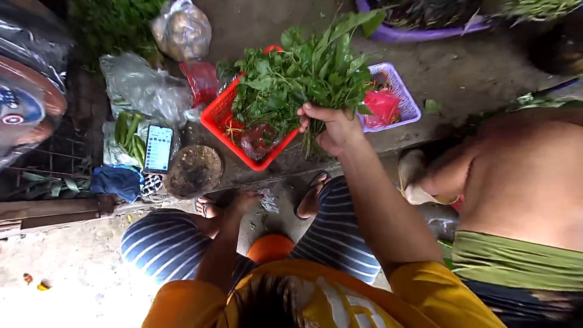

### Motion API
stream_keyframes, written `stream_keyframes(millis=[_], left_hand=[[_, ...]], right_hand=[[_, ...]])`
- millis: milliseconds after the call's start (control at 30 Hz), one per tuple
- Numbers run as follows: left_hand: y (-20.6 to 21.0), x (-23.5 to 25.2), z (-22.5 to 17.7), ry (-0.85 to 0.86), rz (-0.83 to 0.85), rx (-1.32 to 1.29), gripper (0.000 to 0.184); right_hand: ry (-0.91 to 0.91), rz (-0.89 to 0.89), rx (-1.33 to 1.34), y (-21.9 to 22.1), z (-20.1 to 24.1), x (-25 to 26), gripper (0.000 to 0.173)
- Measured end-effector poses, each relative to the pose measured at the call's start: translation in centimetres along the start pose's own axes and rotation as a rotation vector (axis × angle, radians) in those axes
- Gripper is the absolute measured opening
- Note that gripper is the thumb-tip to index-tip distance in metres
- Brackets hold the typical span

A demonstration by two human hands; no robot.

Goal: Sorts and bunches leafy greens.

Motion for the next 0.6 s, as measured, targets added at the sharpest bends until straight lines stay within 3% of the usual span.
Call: stream_keyframes(millis=[167,200,267,333,400,500,600], left_hand=[[-0.5,-3.1,-3.4,0.119,-0.046,-0.364,0.019],[-0.5,-3.5,-3.8,0.114,-0.049,-0.400,0.023],[-0.6,-5.3,-5.1,0.054,0.017,-0.308,0.035],[-0.9,-7.2,-6.7,0.032,0.106,-0.126,0.032],[-2.4,-8.2,-8.1,0.129,0.109,-0.047,0.027],[-7.1,-10.1,-12.1,0.330,-0.043,-0.086,0.025],[-12.2,-12.1,-16.6,0.475,-0.234,-0.030,0.029]], right_hand=[[0.044,0.008,-0.033,0.4,-0.2,-1.0,0.016],[0.053,0.001,-0.046,0.4,-0.2,-1.1,0.016],[0.047,0.003,-0.068,0.3,-0.3,-1.2,0.016],[0.011,0.045,-0.073,0.4,-0.4,-1.5,0.013],[-0.051,0.119,-0.083,1.0,-0.3,-2.0,0.009],[-0.190,0.205,-0.220,2.8,-0.1,-4.3,0.010],[-0.361,0.136,-0.479,3.6,-0.7,-7.3,0.010]])
Point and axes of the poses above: each hand's wrist, its own x-axis towards the middle knuckle, its own y-axis out of the palm, z = x × y, the point moved 8 cm from there along x, towards the middle knuckle, and after that the axes turned 5 degrees about x, right-handed, at the moved point
